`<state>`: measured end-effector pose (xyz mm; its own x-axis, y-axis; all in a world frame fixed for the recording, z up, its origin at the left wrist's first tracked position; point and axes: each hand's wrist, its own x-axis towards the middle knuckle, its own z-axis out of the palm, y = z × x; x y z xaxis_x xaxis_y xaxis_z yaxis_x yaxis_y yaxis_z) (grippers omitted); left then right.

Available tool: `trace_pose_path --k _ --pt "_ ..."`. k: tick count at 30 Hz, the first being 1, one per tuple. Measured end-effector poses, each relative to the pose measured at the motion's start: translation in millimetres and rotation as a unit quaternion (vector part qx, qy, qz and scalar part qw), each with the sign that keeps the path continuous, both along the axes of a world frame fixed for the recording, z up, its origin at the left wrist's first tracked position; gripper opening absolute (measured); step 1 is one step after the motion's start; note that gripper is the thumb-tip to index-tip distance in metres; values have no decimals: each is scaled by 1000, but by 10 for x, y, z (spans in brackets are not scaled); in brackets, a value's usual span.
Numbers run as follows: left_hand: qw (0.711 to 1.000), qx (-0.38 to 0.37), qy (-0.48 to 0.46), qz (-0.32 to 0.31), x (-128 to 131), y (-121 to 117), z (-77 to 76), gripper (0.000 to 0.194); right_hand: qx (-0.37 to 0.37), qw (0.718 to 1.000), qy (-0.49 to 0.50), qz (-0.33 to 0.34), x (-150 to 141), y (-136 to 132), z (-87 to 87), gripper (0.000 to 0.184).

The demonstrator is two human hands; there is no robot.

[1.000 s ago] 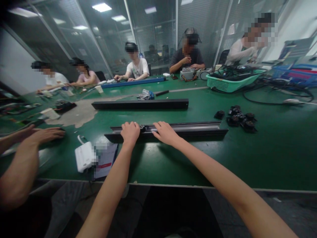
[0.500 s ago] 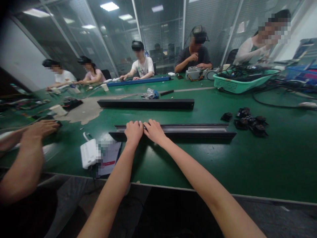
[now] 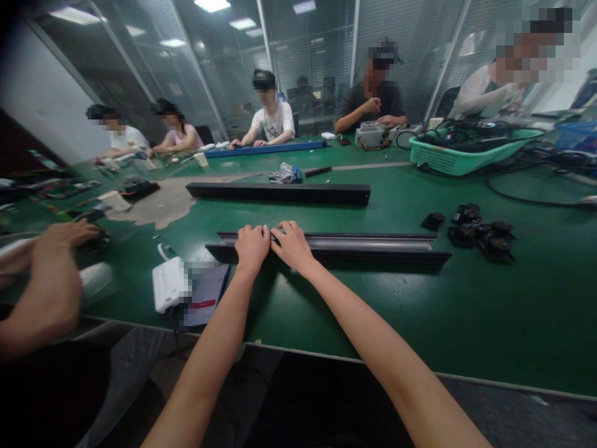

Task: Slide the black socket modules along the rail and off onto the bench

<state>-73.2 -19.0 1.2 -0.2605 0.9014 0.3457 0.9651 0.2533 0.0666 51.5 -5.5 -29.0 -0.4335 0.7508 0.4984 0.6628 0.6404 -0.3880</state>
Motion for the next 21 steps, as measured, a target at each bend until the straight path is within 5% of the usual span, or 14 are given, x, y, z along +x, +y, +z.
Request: trace_pose_path --k 21 --pt "1000 2 -1 -3 -5 15 -11 50 21 999 36 11 14 7 -59 29"
